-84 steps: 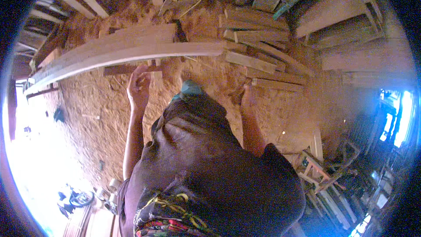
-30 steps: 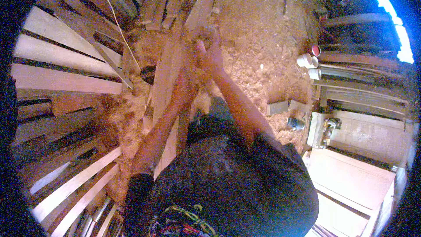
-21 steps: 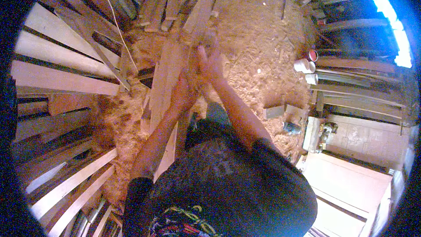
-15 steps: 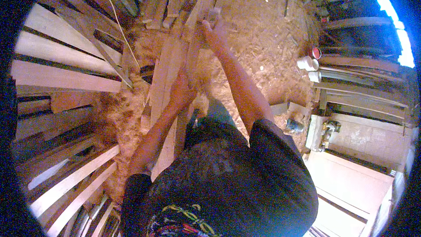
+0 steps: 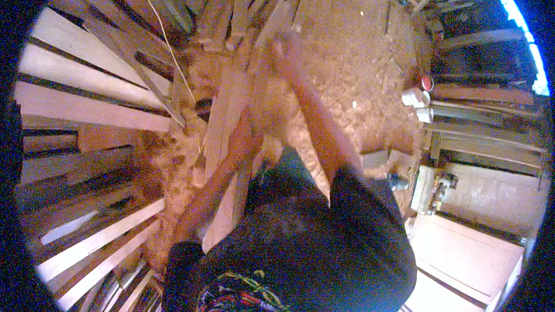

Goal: The person measures and marks wooden planks using a try square and pencil, then uses a tape measure to verify lengths. The person repeatedly picks up, positions, and marks the planks in a woodworking shop.

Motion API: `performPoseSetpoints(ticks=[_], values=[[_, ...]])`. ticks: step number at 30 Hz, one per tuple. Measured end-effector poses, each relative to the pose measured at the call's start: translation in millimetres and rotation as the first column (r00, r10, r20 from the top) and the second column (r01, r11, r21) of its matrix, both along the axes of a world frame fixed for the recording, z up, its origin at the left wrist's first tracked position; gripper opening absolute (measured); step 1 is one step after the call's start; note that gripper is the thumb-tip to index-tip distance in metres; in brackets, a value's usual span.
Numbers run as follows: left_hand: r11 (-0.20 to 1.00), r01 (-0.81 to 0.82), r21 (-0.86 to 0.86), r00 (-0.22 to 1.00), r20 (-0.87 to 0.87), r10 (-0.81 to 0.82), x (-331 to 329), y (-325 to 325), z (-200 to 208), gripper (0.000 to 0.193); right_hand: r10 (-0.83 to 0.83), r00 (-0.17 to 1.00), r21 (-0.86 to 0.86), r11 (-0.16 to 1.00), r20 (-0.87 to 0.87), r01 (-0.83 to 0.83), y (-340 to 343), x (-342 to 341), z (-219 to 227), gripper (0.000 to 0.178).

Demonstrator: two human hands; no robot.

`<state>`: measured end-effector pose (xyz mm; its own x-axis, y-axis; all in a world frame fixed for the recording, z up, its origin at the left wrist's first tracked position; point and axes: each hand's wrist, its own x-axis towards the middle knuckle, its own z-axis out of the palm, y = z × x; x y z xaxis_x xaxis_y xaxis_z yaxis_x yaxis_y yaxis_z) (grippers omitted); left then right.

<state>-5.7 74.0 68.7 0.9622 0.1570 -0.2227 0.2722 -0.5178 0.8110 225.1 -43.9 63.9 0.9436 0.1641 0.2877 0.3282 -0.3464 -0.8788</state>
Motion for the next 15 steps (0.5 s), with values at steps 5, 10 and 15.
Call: performPoseSetpoints(ticks=[5,10,15], values=[[0.997,0.067,0.037,0.992,-0.113,-0.062,-3,5,-2,0.087,-0.135,0.988,0.013,0.991,0.071,0.134,9,-13,-4,0.054],[0.995,0.101,0.026,0.98,-0.174,-0.095,1,8,-7,0.086,0.09,0.933,0.061,0.995,-0.348,-0.073,-1,50,17,0.061],[0.985,0.038,0.17,0.999,0.018,-0.042,1,6,-27,0.088,-0.135,0.988,0.106,0.984,-0.069,0.141,11,5,-17,0.046]])
